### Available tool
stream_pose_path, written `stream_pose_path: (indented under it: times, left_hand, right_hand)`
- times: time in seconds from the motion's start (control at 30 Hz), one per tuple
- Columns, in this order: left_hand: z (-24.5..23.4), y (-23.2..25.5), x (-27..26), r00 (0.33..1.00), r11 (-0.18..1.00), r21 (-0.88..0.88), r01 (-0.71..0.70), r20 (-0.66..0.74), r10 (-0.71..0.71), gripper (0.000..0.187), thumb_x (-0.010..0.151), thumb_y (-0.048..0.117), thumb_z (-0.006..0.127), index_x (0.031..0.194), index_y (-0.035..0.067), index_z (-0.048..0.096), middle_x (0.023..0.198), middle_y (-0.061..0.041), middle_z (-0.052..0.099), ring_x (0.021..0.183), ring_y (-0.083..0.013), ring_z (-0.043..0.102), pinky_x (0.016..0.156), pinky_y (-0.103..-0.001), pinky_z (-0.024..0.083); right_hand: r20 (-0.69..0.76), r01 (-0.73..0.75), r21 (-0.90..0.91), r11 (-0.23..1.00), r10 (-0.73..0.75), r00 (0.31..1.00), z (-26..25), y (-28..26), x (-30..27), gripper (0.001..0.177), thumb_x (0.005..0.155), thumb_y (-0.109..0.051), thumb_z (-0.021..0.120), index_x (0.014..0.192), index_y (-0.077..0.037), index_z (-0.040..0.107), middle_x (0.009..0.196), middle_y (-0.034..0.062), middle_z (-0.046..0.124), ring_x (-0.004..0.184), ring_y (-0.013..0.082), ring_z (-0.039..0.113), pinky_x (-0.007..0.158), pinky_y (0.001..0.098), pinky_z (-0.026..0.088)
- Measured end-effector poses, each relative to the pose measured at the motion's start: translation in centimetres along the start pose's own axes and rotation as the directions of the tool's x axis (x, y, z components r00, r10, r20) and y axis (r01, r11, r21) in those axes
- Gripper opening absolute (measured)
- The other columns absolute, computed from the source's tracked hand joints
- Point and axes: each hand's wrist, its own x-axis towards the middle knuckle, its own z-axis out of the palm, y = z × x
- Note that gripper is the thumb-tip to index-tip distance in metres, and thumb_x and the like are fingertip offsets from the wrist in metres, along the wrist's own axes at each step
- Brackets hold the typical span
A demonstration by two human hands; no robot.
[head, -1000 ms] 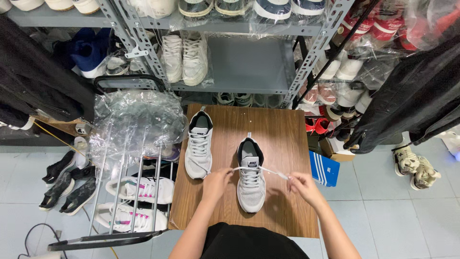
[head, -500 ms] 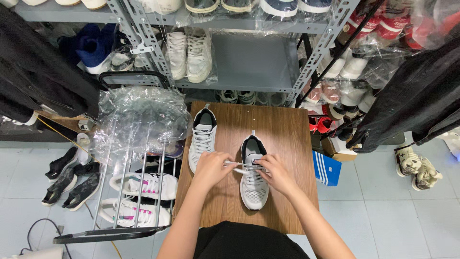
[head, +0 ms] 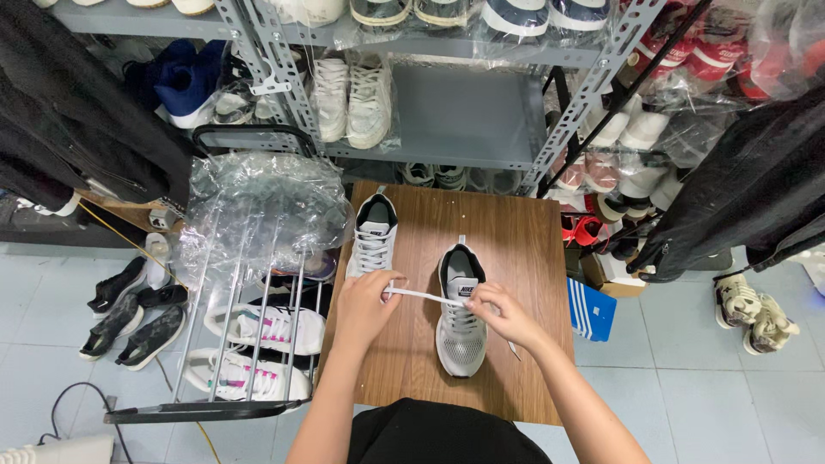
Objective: The person laces up a grey and white sneaker on a wooden table and then places two sneakers into a plastic bag.
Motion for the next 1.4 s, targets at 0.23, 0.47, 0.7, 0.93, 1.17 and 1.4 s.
stream_pose_path:
  times: [0.23, 0.47, 0.7, 0.93, 1.17, 1.4]
  left_hand:
    - [3.1, -1.3, -1.0, 0.985, 0.949, -0.282, -0.144, -0.135, 0.109, 0.025, 0.082, 0.007, 0.076, 0.107, 0.010, 0.077, 0.091, -0.005, 0.074, 0.080, -0.0229, 0.070, 0.075, -0.034, 0.052]
    - [8.5, -1.6, -2.8, 0.974, 0.954, -0.294, -0.063, -0.226, -0.006, 0.022, 0.092, 0.009, 0.070, 0.113, 0.008, 0.076, 0.103, -0.014, 0.077, 0.088, -0.0300, 0.076, 0.073, -0.035, 0.059]
    - [13.6, -2.3, -4.2, 0.966, 0.924, -0.308, 0.226, -0.054, -0.254, 0.029, 0.094, 0.007, 0.063, 0.120, 0.011, 0.077, 0.105, -0.020, 0.074, 0.090, -0.0354, 0.072, 0.075, -0.040, 0.056]
    - [17.9, -5.6, -4.8, 0.885, 0.521, -0.783, 0.340, 0.079, -0.459, 0.028, 0.099, 0.004, 0.058, 0.124, -0.002, 0.070, 0.107, -0.015, 0.079, 0.099, -0.0206, 0.076, 0.087, -0.031, 0.059]
    - [20.7, -6.9, -5.2, 0.863, 0.264, -0.927, 0.265, 0.106, -0.494, 0.026, 0.098, 0.002, 0.061, 0.120, -0.007, 0.070, 0.110, -0.015, 0.076, 0.101, -0.0187, 0.074, 0.091, -0.030, 0.060]
    - [21.2, -5.7, -4.5, 0.820, 0.347, -0.888, 0.302, 0.057, -0.570, 0.022, 0.096, 0.005, 0.068, 0.114, -0.008, 0.073, 0.107, -0.014, 0.078, 0.096, -0.0151, 0.073, 0.086, -0.027, 0.058]
  right_hand:
    - [-0.020, -0.165, 0.466, 0.869, 0.197, 0.980, -0.9, 0.8, -1.5, 0.030, 0.103, -0.026, 0.051, 0.096, -0.003, 0.068, 0.084, 0.0018, 0.065, 0.082, 0.0134, 0.060, 0.082, 0.0297, 0.050]
    - [0.059, 0.077, 0.371, 0.925, -0.106, 0.993, -0.3, 0.6, -4.9, 0.033, 0.114, -0.023, 0.055, 0.095, -0.004, 0.074, 0.091, 0.0068, 0.076, 0.100, 0.0192, 0.071, 0.112, 0.0375, 0.047]
    - [0.195, -0.118, 0.129, 0.985, 0.092, 0.977, 1.9, -6.6, -5.7, 0.026, 0.096, -0.023, 0.064, 0.111, -0.003, 0.072, 0.103, 0.0090, 0.072, 0.099, 0.0237, 0.067, 0.091, 0.0373, 0.052]
    - [0.268, 0.091, -0.139, 0.986, -0.051, 0.962, 5.5, -11.2, -4.6, 0.025, 0.095, -0.021, 0.068, 0.108, 0.000, 0.068, 0.104, 0.0141, 0.065, 0.104, 0.0338, 0.060, 0.094, 0.0426, 0.049]
    - [0.033, 0.069, -0.246, 0.967, -0.062, 0.998, 6.5, -8.2, -2.8, 0.028, 0.090, -0.022, 0.072, 0.104, 0.001, 0.070, 0.104, 0.0184, 0.068, 0.098, 0.0350, 0.064, 0.085, 0.0437, 0.052]
    - [-0.359, -0.506, -0.122, 0.854, 0.437, 0.825, 7.4, -2.3, 2.1, 0.032, 0.089, -0.034, 0.072, 0.098, -0.004, 0.076, 0.067, 0.0174, 0.067, 0.059, 0.0328, 0.065, 0.059, 0.0453, 0.051]
